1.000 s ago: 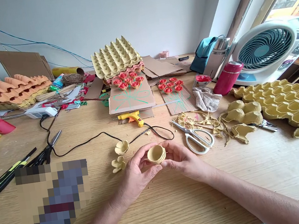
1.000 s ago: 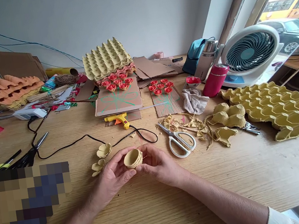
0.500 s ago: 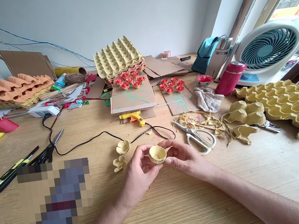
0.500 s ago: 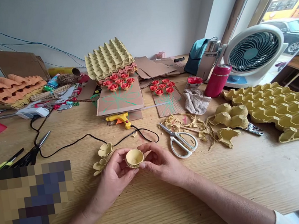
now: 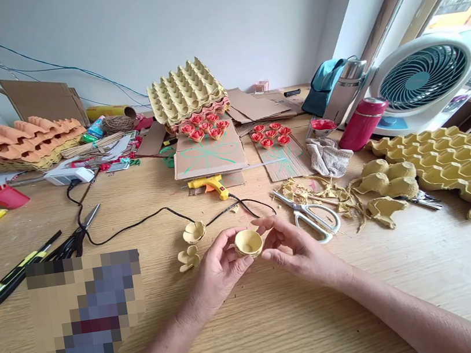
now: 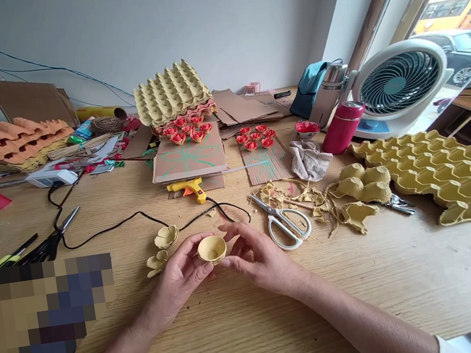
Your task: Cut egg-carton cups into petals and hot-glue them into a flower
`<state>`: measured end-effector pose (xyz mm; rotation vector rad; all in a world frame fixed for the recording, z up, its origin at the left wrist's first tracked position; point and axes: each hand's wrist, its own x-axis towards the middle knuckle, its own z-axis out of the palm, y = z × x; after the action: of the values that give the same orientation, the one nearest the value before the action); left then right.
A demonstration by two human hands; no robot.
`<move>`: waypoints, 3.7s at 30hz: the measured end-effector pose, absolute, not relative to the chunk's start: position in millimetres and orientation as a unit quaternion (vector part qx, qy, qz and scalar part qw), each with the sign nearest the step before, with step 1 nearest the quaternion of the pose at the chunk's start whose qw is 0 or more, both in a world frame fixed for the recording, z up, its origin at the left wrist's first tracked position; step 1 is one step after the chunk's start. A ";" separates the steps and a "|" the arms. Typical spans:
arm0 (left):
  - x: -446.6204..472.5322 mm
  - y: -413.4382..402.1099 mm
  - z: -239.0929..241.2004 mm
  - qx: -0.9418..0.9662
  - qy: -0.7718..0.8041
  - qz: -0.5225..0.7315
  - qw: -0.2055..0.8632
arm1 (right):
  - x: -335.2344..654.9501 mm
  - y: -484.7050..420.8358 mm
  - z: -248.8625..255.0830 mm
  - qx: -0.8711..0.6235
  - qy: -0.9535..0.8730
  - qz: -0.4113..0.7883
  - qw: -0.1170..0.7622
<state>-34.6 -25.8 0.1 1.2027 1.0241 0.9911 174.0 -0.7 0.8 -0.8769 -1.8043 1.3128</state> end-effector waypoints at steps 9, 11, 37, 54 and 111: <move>-45.2 -24.0 -4.0 0.355 0.346 0.423 0.759 | 210.4 17.5 12.4 -0.447 -0.775 0.247 0.372; -45.4 -24.4 -4.0 0.350 0.345 0.410 0.768 | 206.7 14.5 13.5 -0.423 -0.780 0.268 0.376; -31.0 -29.6 1.6 0.495 0.356 0.433 0.664 | 176.3 -8.6 0.7 -0.244 -0.798 0.315 0.451; -42.3 -27.2 -8.7 0.477 0.370 0.446 0.660 | 189.3 5.3 -2.4 -0.361 -0.818 0.132 0.429; -33.9 -26.0 -16.2 0.555 0.390 0.473 0.562 | 178.2 -12.0 4.4 -0.248 -0.924 -0.014 0.289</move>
<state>-33.9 -26.0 -16.2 1.3071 0.9195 1.1142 178.2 -12.0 4.4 -0.6629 -2.4672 -0.0384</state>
